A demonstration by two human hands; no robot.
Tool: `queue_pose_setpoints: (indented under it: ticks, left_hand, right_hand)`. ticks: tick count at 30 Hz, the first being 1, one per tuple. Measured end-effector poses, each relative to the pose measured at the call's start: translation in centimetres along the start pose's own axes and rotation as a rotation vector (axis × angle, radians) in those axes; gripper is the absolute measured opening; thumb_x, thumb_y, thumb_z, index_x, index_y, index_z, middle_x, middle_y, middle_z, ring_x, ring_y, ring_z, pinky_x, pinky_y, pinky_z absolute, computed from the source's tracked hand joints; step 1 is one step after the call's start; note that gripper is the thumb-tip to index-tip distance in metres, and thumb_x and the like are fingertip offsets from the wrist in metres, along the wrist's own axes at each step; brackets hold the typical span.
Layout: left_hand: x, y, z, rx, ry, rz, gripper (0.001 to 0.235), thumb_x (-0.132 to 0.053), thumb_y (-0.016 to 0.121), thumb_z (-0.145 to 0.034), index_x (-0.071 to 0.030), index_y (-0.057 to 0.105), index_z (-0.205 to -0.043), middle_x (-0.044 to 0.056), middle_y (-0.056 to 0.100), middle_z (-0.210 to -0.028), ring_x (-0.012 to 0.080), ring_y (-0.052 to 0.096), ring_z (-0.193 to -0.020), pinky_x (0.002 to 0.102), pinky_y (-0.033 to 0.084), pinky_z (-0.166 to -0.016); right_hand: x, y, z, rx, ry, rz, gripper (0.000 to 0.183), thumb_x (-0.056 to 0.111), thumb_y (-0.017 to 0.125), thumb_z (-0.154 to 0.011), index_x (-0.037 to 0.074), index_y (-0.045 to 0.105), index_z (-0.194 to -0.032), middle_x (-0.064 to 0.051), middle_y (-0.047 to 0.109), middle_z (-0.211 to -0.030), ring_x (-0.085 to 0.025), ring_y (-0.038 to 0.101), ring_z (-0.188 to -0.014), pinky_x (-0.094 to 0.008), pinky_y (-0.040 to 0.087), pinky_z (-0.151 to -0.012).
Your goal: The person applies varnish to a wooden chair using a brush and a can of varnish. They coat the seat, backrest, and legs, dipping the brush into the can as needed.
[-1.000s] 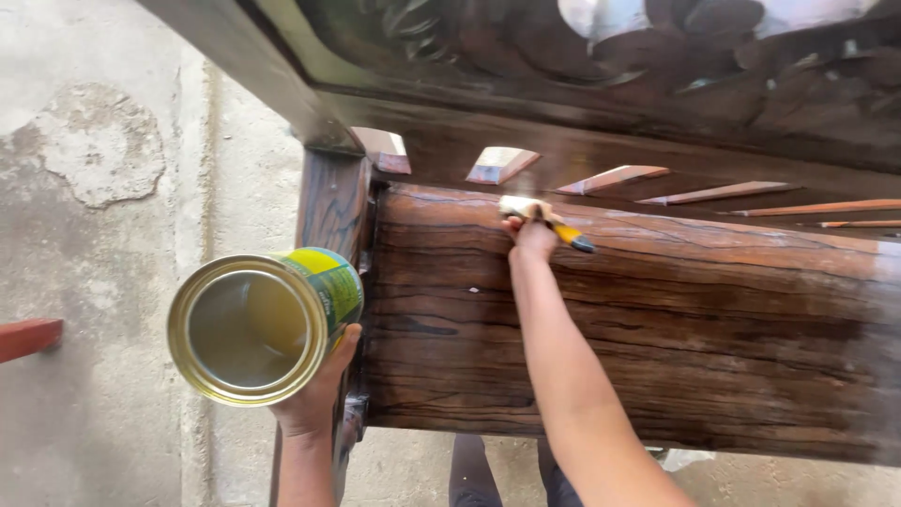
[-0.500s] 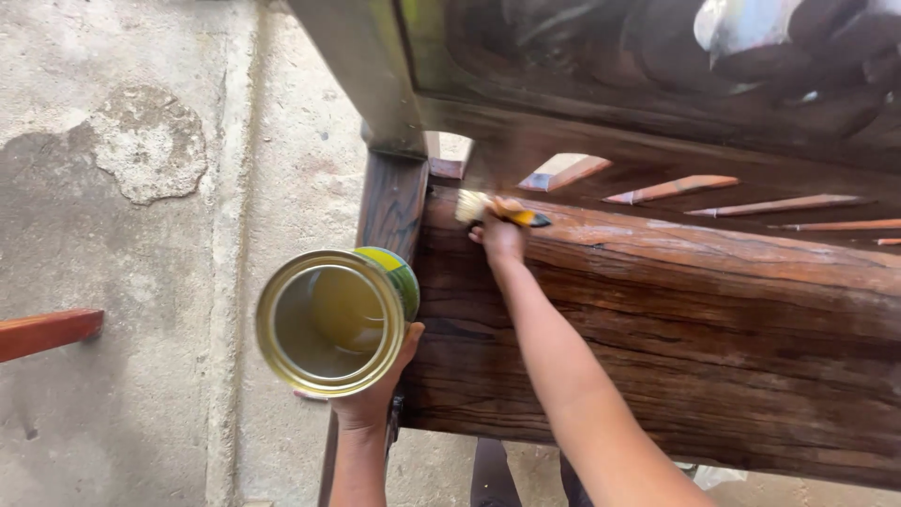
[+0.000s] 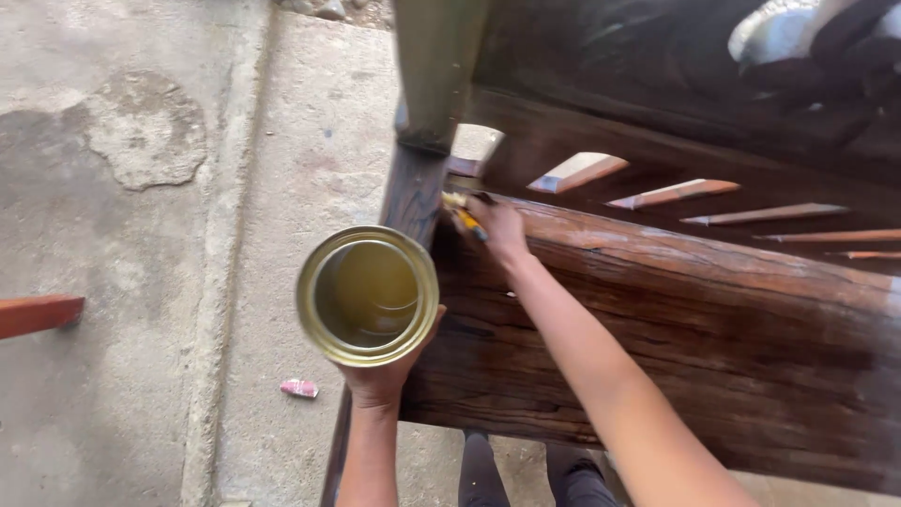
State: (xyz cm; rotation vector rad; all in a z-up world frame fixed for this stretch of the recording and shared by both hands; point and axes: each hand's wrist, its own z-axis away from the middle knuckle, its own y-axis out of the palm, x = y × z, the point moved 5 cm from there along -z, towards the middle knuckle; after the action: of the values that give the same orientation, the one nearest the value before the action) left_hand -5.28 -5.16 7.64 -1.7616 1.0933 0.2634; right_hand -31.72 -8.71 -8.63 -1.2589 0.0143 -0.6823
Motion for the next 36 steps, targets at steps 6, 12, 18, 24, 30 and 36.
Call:
queue_pose_setpoints:
  ticks: [6, 12, 18, 24, 30, 36]
  left_hand:
    - [6.6, 4.5, 9.8, 0.065, 0.516, -1.109, 0.108, -0.083, 0.067, -0.092, -0.025, 0.017, -0.168, -0.003, 0.034, -0.153, 0.0214, 0.045, -0.133, 0.049, 0.044, -0.108]
    - [3.7, 1.0, 4.2, 0.036, 0.163, -0.555, 0.084, -0.069, 0.079, -0.092, -0.006, 0.059, -0.145, 0.023, 0.054, -0.142, 0.0385, 0.064, -0.118, 0.049, 0.054, -0.100]
    - [1.4, 0.4, 1.9, 0.087, 0.224, -0.625, 0.072, -0.059, 0.086, -0.084, -0.011, 0.067, -0.134, 0.015, 0.064, -0.135, 0.0375, 0.066, -0.119, 0.049, 0.055, -0.105]
    - [4.4, 0.3, 3.4, 0.072, -0.045, -0.231, 0.076, -0.051, 0.093, -0.085, -0.004, 0.063, -0.137, 0.014, 0.061, -0.139, 0.0354, 0.063, -0.122, 0.046, 0.053, -0.104]
    - [4.7, 0.2, 4.2, -0.005, 0.016, -0.231, 0.100, -0.037, 0.100, -0.084, 0.001, 0.038, -0.153, 0.018, 0.049, -0.154, 0.0333, 0.055, -0.131, 0.046, 0.050, -0.111]
    - [2.9, 0.3, 2.4, 0.050, -0.258, 0.132, 0.091, -0.017, 0.095, -0.085, -0.003, 0.034, -0.151, 0.018, 0.052, -0.148, 0.0281, 0.057, -0.131, 0.043, 0.053, -0.113]
  right_hand:
    - [-11.3, 5.7, 2.3, -0.498, 0.056, -0.885, 0.009, 0.014, 0.075, -0.094, 0.011, 0.070, -0.100, -0.006, 0.074, -0.093, -0.020, 0.071, -0.085, -0.033, 0.057, -0.071]
    - [-28.8, 0.8, 13.8, -0.578, 0.836, -1.061, 0.022, 0.019, 0.074, -0.095, 0.006, 0.061, -0.107, -0.006, 0.067, -0.083, -0.015, 0.063, -0.057, -0.029, 0.055, -0.049]
    - [-27.2, -10.6, 16.1, -0.565, 0.271, 0.034, 0.015, 0.021, 0.083, -0.087, 0.011, 0.075, -0.093, -0.008, 0.074, -0.087, -0.023, 0.068, -0.074, -0.035, 0.053, -0.063]
    - [-25.4, -4.0, 9.6, 0.110, 0.188, -0.832, 0.011, 0.016, 0.065, -0.101, 0.008, 0.072, -0.100, -0.009, 0.070, -0.096, -0.017, 0.063, -0.085, -0.032, 0.055, -0.073]
    - [-34.6, -4.7, 10.0, 0.217, 0.402, -0.667, 0.022, 0.031, 0.065, -0.100, 0.013, 0.077, -0.105, -0.009, 0.078, -0.100, -0.024, 0.071, -0.092, -0.036, 0.053, -0.080]
    - [-33.2, -6.2, 11.0, 0.215, 0.174, -0.124, 0.027, 0.038, 0.064, -0.098, 0.016, 0.077, -0.108, -0.011, 0.076, -0.099, -0.025, 0.071, -0.088, -0.035, 0.055, -0.081]
